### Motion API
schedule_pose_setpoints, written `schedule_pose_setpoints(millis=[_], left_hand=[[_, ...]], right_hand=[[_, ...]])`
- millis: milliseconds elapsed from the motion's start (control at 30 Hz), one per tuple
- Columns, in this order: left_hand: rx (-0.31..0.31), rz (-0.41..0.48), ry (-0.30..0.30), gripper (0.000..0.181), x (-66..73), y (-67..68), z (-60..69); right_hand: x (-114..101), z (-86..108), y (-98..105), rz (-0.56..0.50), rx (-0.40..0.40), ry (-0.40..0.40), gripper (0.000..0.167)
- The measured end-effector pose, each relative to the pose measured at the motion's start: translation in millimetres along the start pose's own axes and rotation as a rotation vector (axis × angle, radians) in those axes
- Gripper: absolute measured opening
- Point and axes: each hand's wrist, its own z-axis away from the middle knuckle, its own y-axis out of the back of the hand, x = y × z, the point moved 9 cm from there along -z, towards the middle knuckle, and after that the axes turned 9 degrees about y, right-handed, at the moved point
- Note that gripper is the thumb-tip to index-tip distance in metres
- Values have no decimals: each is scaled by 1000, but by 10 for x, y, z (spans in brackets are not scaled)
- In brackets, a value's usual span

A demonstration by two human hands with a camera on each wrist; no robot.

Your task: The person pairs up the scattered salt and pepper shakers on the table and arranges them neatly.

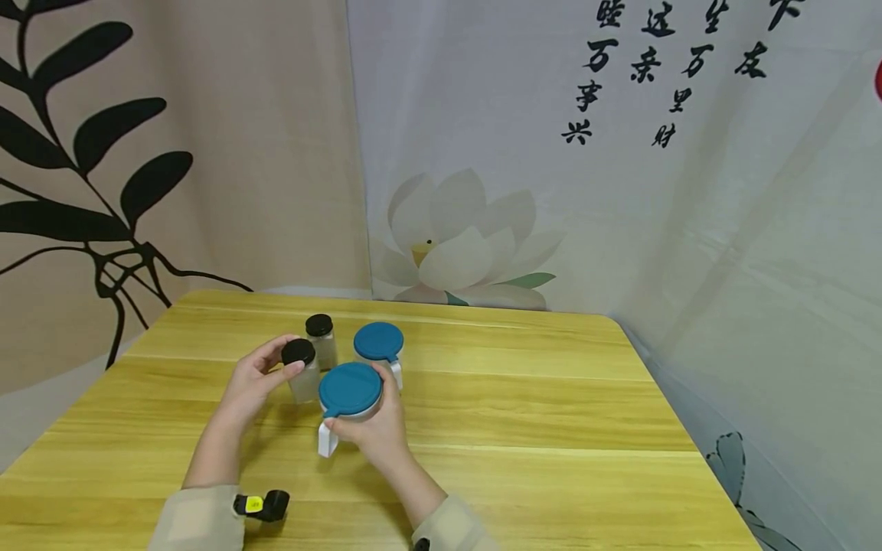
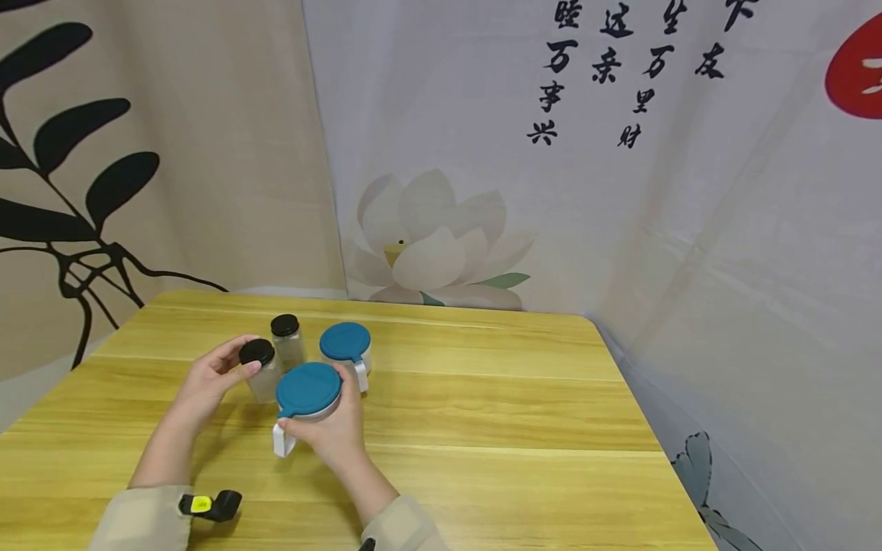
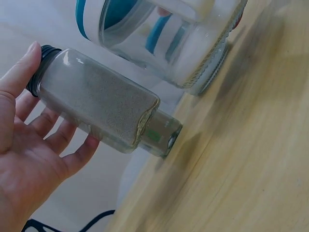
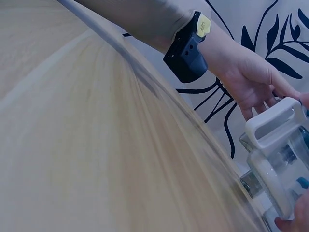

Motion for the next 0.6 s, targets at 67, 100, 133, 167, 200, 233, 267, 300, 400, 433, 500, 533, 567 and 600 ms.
schedule_pose_setpoints(millis=[67, 100, 133, 167, 200, 233, 267, 300, 400, 433, 500, 533, 567, 600], left_hand=[[-2, 0, 0, 45, 16, 5, 4], [-4, 2, 0, 45, 23, 8, 5], [-5, 1, -1, 45, 29, 8, 5], [-7, 2, -1, 45, 34, 8, 5], [-8, 3, -3, 45, 40, 8, 4], [-10, 5, -4, 45, 45, 8, 2], [-12, 10, -7, 44, 49, 8, -1], [-15, 17, -9, 44, 54, 6, -3], [-21, 28, -14, 43, 63, 2, -7], [-22, 29, -14, 43, 66, 0, -6], [-24, 28, -14, 43, 71, -6, -1], [-25, 26, -14, 43, 74, -9, 2], [-26, 26, -15, 43, 77, -13, 5], [-27, 24, -15, 43, 80, -16, 7]], right_hand=[[1, -1, 1, -2, -5, -5, 94], [0, -4, 0, -4, -10, -3, 94], [3, -7, 3, -5, -12, -3, 94], [3, -9, 8, -8, -14, -3, 94], [4, -12, 15, -9, -14, -2, 94], [7, -13, 24, -7, -13, -5, 94], [6, -16, 33, -8, -12, -6, 94], [6, -19, 42, -9, -11, -6, 94], [2, -21, 69, -9, -9, -9, 95], [3, -20, 78, -9, -10, -10, 95], [-2, -20, 94, -8, -12, -8, 95], [-4, -18, 103, -8, -12, -9, 95], [-5, -16, 114, -8, -11, -12, 94], [-4, -13, 125, -5, -10, -17, 95]])
